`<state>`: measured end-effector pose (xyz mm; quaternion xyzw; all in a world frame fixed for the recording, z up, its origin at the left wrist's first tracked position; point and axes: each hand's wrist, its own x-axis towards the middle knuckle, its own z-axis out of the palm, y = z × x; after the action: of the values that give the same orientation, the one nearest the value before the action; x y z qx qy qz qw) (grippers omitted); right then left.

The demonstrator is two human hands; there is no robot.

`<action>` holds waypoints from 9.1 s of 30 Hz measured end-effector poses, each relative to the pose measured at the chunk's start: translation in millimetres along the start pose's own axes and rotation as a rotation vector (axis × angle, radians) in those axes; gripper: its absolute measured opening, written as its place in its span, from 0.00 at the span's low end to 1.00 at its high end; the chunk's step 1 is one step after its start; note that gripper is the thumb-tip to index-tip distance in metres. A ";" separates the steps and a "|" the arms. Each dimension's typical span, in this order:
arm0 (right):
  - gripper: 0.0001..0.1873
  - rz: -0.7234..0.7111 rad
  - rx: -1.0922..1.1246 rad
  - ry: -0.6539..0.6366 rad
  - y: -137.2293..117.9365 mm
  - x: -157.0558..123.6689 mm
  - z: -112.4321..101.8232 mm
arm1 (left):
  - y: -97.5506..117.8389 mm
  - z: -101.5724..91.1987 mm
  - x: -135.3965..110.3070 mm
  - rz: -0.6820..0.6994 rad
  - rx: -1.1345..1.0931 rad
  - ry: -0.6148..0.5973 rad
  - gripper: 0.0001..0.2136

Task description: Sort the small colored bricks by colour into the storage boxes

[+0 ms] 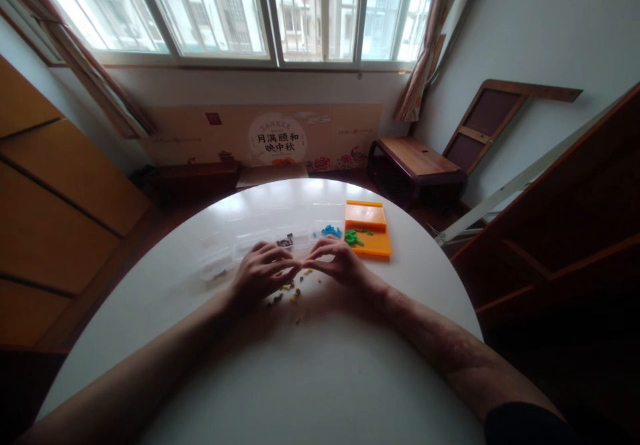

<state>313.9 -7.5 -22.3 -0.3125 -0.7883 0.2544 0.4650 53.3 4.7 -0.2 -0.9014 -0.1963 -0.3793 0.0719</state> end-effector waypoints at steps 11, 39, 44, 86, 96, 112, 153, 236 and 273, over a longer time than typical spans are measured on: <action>0.13 0.010 0.000 -0.023 -3.0 0.6 -0.4 | 0.1 0.4 -0.4 -0.026 -0.015 -0.015 0.01; 0.01 -0.211 -0.262 -0.177 -12.0 -3.0 3.1 | -9.1 1.7 -1.6 -0.463 0.070 0.105 0.05; 0.01 -0.075 -0.188 -0.031 -10.6 -5.9 2.6 | -7.5 2.1 -1.5 -0.227 -0.054 0.040 0.04; 0.05 -0.028 -0.180 -0.040 -14.6 -3.7 1.2 | -13.3 0.6 -5.8 -0.527 0.142 0.204 0.05; 0.02 -0.105 -0.238 -0.125 -17.7 -4.2 0.9 | -17.8 4.7 -10.7 -0.539 0.146 0.216 0.06; 0.03 -0.285 -0.229 -0.358 -22.8 -3.8 -2.4 | -9.0 0.8 -3.0 -0.469 0.062 0.133 0.04; 0.09 -0.033 -0.020 -0.046 -6.7 1.1 2.6 | -2.1 1.3 -3.2 -0.057 0.019 -0.021 0.07; 0.17 -0.280 -0.361 -0.333 -21.6 -7.4 0.4 | -24.1 -65.9 24.1 -0.249 -0.228 -0.643 0.04; 0.08 -0.233 -0.289 -0.305 -23.4 -5.9 0.1 | -17.7 -60.0 24.4 -0.196 -0.176 -0.628 0.06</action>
<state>310.0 -27.7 -9.5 -0.2406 -0.9083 0.1276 0.3174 22.2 11.4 59.0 -0.9537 -0.2612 -0.1039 -0.1069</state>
